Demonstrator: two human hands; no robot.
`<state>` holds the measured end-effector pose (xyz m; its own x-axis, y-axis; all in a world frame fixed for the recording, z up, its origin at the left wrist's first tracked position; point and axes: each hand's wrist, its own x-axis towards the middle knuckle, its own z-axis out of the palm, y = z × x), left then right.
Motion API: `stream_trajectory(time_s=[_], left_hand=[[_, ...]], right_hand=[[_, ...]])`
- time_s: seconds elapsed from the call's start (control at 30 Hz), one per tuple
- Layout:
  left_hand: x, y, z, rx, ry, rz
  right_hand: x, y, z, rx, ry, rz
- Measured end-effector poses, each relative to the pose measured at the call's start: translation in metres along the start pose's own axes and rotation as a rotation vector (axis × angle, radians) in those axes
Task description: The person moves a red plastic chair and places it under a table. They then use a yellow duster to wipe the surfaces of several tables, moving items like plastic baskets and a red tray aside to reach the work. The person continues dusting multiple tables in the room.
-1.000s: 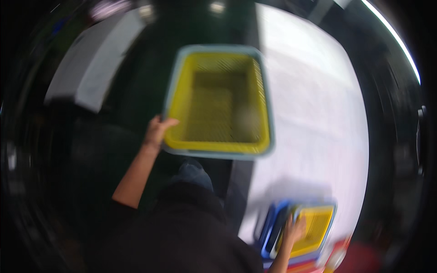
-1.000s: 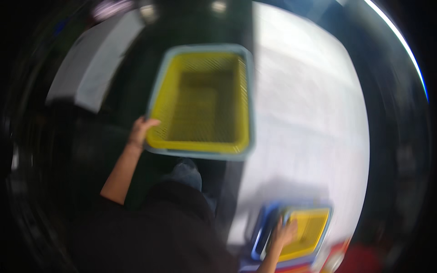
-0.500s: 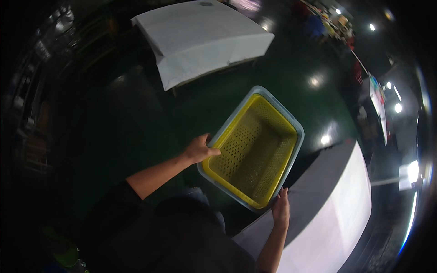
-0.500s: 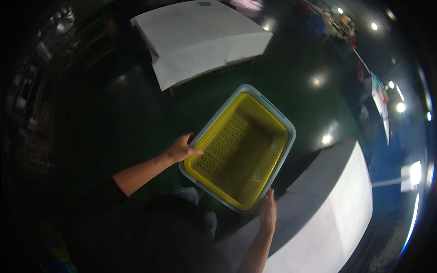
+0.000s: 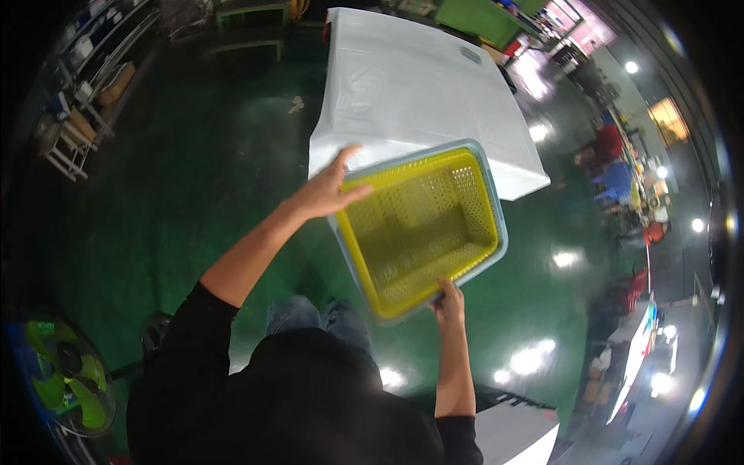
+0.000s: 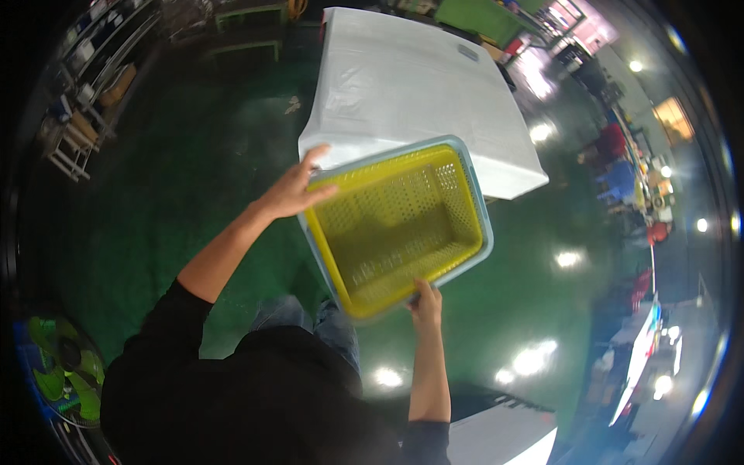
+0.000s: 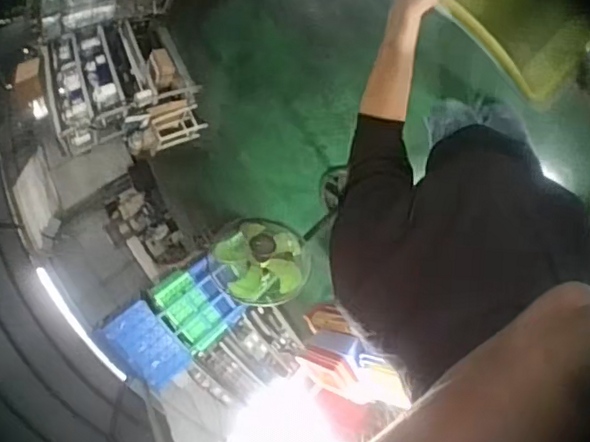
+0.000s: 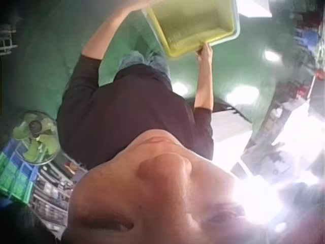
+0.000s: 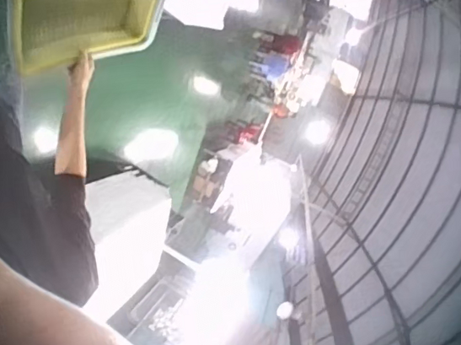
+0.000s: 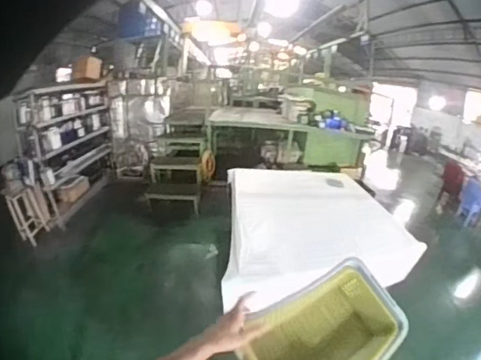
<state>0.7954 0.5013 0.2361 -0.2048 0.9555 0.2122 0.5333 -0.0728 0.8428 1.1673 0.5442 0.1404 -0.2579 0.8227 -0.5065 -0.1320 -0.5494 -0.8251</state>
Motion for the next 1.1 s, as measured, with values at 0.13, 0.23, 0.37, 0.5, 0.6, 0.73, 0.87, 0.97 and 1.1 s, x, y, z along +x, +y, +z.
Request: stream_trajectory(time_s=[0.13, 0.23, 0.37, 0.5, 0.6, 0.73, 0.87, 0.97, 1.1], left_hand=[[-0.096, -0.012, -0.040, -0.170, 0.484, -0.109], [-0.233, -0.059, -0.040, -0.185, 0.590, -0.529], [-0.394, -0.119, -0.002, -0.140, 0.577, -0.911], [-0.522, -0.086, 0.049, -0.208, 0.369, -1.434], [-0.538, -0.058, 0.065, -0.215, 0.421, -1.464], [-0.510, -0.028, 0.063, -0.193, 0.463, -1.393], [-0.459, 0.034, 0.079, -0.087, 0.622, -1.079], [-0.395, 0.114, 0.138, 0.037, 0.774, -0.686], [-0.292, 0.245, 0.276, -0.110, 0.518, -0.304]], right_hand=[[0.062, -0.001, 0.057, 0.104, -0.015, 0.004], [0.076, 0.013, 0.107, 0.199, 0.064, 0.004], [0.074, 0.025, 0.151, 0.335, 0.179, -0.022], [0.059, 0.044, 0.146, 0.280, 0.255, 0.042], [0.050, 0.063, 0.122, 0.259, 0.303, 0.097], [0.029, 0.089, 0.082, 0.195, 0.446, 0.166], [-0.024, 0.096, 0.016, 0.277, 0.273, 0.228], [-0.093, 0.080, -0.073, 0.143, -0.012, 0.509], [-0.199, 0.037, -0.241, -0.089, -0.328, 0.517]])
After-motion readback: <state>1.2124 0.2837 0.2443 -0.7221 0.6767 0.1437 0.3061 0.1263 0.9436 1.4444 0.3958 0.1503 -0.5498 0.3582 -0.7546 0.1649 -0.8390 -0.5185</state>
